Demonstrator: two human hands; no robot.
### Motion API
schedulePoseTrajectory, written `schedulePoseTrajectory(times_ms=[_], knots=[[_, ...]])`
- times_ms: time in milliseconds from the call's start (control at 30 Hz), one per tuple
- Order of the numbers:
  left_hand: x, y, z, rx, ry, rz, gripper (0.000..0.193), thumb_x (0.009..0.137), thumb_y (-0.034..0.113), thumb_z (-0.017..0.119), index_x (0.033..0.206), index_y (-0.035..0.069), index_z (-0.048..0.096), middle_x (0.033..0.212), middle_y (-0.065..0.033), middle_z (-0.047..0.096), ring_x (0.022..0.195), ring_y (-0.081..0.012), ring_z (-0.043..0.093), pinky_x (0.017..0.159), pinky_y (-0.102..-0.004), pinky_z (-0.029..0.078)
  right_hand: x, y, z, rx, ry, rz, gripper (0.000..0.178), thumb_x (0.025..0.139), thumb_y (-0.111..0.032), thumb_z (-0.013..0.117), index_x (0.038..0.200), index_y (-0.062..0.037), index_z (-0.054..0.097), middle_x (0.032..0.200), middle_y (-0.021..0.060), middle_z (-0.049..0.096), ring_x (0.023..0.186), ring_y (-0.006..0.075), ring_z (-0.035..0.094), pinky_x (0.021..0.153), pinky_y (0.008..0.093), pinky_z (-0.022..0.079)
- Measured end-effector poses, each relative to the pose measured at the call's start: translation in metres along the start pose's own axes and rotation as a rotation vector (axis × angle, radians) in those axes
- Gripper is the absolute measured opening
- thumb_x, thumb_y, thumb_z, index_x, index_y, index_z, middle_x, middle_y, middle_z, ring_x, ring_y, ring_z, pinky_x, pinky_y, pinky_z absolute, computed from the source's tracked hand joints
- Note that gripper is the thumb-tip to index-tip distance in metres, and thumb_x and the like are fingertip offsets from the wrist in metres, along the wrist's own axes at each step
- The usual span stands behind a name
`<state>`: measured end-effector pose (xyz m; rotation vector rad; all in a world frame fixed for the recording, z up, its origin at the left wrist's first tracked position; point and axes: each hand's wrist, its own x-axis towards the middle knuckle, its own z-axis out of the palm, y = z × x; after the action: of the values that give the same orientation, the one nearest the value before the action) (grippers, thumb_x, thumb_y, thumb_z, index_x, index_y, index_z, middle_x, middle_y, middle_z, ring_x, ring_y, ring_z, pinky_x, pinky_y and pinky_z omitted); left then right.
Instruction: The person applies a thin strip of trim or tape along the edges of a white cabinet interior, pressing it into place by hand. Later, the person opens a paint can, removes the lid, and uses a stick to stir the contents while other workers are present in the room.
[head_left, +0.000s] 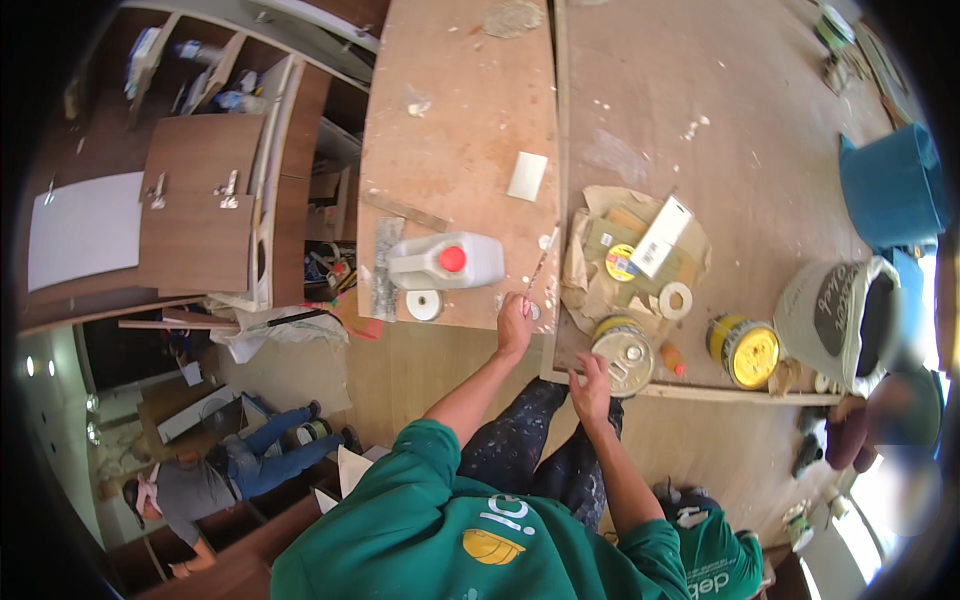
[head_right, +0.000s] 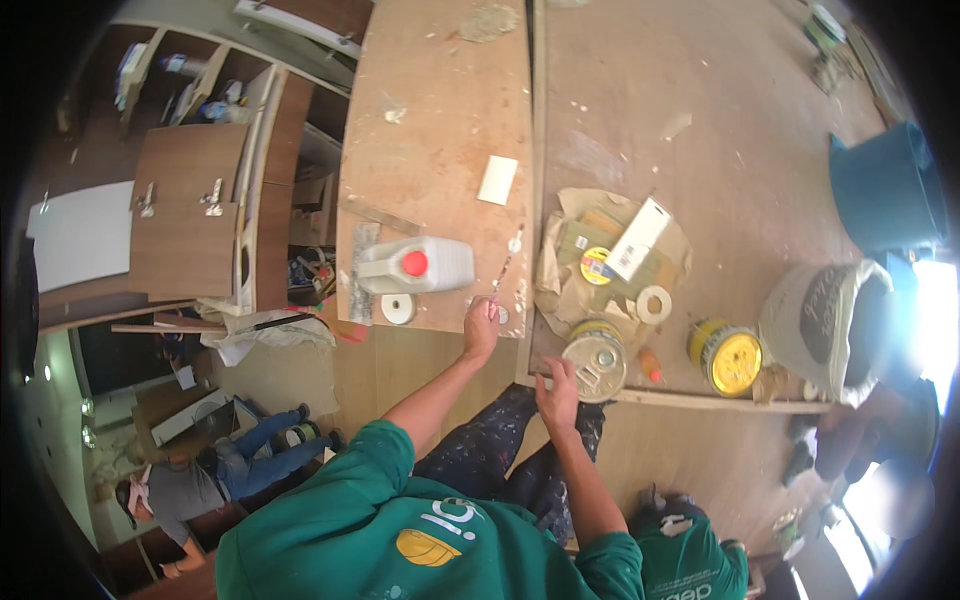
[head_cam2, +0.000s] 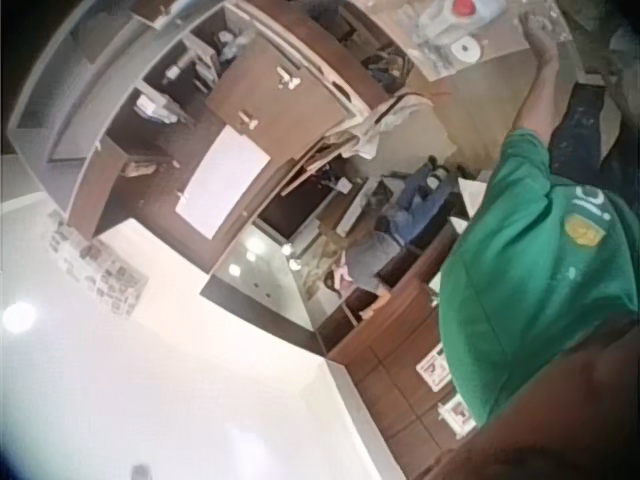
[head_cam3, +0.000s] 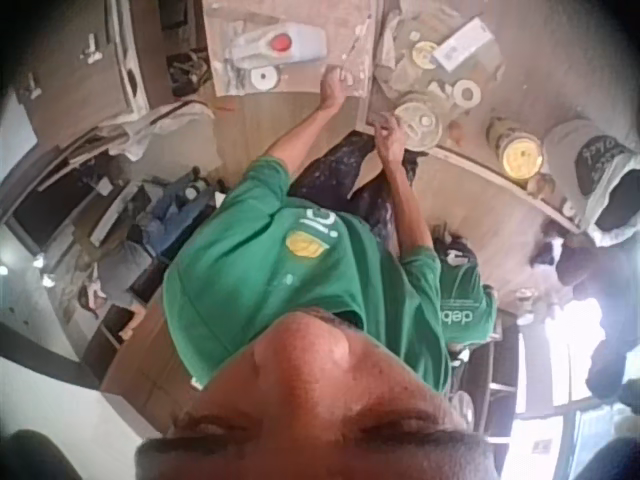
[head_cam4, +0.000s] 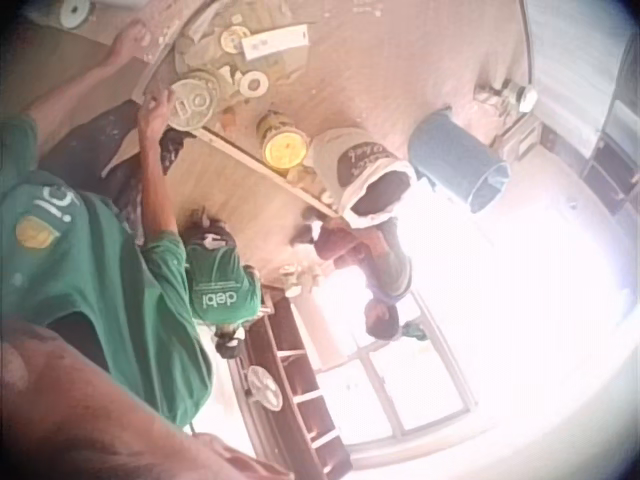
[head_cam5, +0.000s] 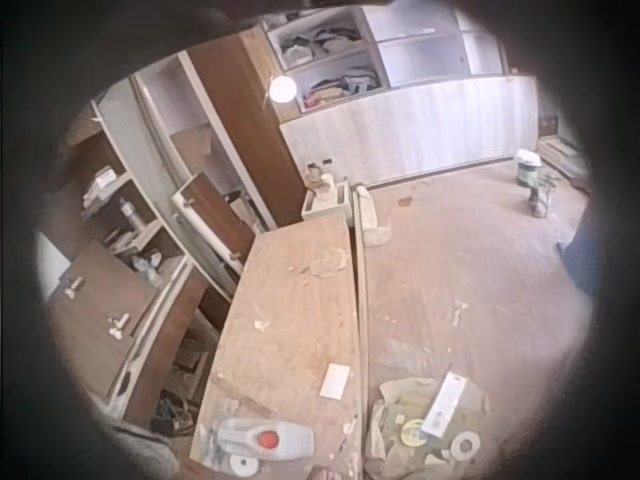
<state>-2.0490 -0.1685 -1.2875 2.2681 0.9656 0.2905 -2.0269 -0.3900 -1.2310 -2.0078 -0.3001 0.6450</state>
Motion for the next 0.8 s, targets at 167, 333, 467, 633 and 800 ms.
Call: schedulePoseTrajectory(times_ms=[167, 333, 467, 633, 800], knots=[[-0.004, -0.034, -0.021, 0.155, 0.048, 0.078, 0.008, 0.083, -0.003, 0.061, 0.091, 0.0, 0.061, 0.12, -0.0178, 0.062, 0.113, -0.0376, 0.059, 0.093, -0.0462, 0.05, -0.043, 0.032, -0.019, -0.151, -0.092, -0.022, 0.034, 0.082, -0.003, 0.071, 0.114, -0.0042, 0.063, 0.113, 0.0196, 0.061, 0.101, 0.0397, 0.062, 0.087, 0.0443, 0.052], [-0.014, -0.006, -0.031, 0.115, 0.06, 0.144, 0.016, 0.084, 0.004, 0.067, 0.097, -0.001, 0.059, 0.113, -0.0194, 0.06, 0.109, -0.0377, 0.058, 0.093, -0.0458, 0.048, -0.091, 0.051, -0.035, -0.084, 0.045, 0.129, 0.028, 0.083, -0.006, 0.075, 0.109, -0.0035, 0.066, 0.099, 0.0128, 0.063, 0.085, 0.0261, 0.064, 0.077, 0.0389, 0.055], [-0.059, 0.043, -0.026, -0.084, -0.251, 0.19, 0.021, 0.088, 0.013, 0.071, 0.093, 0.002, 0.054, 0.083, -0.0121, 0.049, 0.077, -0.033, 0.05, 0.072, -0.0449, 0.043, -0.112, 0.038, -0.046, 0.034, 0.118, 0.276, 0.031, 0.088, -0.015, 0.075, 0.116, -0.0038, 0.066, 0.101, 0.012, 0.063, 0.086, 0.0215, 0.065, 0.075, 0.0348, 0.055], [-0.159, 0.112, -0.027, -0.209, -0.742, 0.32, 0.027, 0.091, 0.023, 0.07, 0.092, 0.003, 0.052, 0.078, -0.0118, 0.047, 0.076, -0.0345, 0.052, 0.068, -0.0458, 0.043, -0.128, 0.005, -0.067, 0.188, 0.269, 0.275, 0.04, 0.094, -0.029, 0.07, 0.126, -0.0046, 0.064, 0.109, 0.0124, 0.062, 0.091, 0.0221, 0.064, 0.081, 0.0351, 0.054], [-0.218, 0.147, -0.034, -0.292, -1.078, 0.617, 0.041, 0.087, 0.021, 0.073, 0.118, 0.0, 0.056, 0.104, -0.0219, 0.063, 0.1, -0.0417, 0.062, 0.086, -0.0445, 0.051, -0.163, -0.001, -0.074, 0.216, 0.389, 0.264, 0.033, 0.102, -0.03, 0.056, 0.12, -0.0051, 0.068, 0.112, 0.017, 0.065, 0.109, 0.0314, 0.062, 0.091, 0.0408, 0.052]])
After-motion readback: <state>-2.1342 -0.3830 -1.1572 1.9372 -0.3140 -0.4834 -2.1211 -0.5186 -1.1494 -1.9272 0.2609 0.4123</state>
